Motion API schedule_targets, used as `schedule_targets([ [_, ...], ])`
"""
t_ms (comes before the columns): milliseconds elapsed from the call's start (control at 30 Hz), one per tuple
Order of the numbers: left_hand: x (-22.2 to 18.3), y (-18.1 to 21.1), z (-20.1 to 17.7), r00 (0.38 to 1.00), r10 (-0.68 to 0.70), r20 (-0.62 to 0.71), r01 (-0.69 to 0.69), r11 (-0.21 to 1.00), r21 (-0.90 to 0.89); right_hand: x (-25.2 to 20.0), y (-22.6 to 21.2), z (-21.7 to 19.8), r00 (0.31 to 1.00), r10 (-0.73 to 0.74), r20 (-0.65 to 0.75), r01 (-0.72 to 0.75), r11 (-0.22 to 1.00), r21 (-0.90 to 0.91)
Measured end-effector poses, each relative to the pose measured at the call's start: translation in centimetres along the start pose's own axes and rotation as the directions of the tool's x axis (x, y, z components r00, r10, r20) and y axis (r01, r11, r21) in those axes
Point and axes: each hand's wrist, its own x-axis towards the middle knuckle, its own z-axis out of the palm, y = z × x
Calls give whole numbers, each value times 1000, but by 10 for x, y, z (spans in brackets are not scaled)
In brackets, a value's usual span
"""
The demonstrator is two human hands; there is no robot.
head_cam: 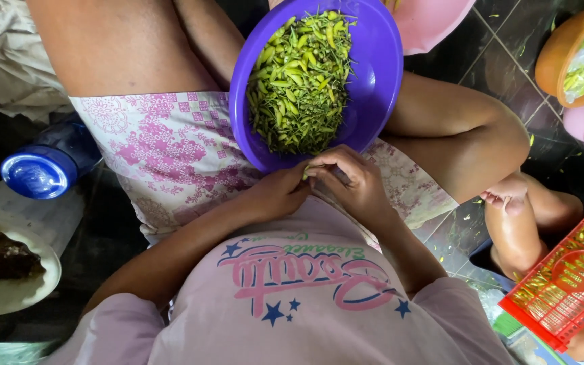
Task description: Removing the stems from small green chilies by hand while sitting on the floor.
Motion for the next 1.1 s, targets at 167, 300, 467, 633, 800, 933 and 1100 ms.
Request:
schedule_targets([
  [167, -4, 2, 2, 999, 34, -26, -34, 999, -9, -6, 3, 0, 997, -75, -35, 73, 996, -55],
  [300, 0, -15, 6, 999, 31, -42, -31, 1000, 4, -10, 5, 5, 990, -132, -44, 130, 990, -58],
  [467, 4, -30, 8, 997, 81, 4, -81, 997, -13, -8, -3, -1, 997, -76, 8, 76, 997, -16],
  [633, 10, -39, 11, 994, 103, 38, -103, 995, 5, -6, 4, -13, 992, -10, 129, -2, 996, 91],
  [800, 7, -20, 4, 996, 64, 56, -66, 997, 36, 32, 2, -31, 993, -113, 17, 114, 973, -200],
  [933, 5, -11, 3, 998, 42, 57, -44, 998, 39, 84, 8, -24, 957, -289, -20, 264, 897, -356],
  [1100, 5, -12, 6, 1000, -6, -12, 7, 997, 80, 122, 42, 13, 960, -279, -28, 169, 656, -735],
])
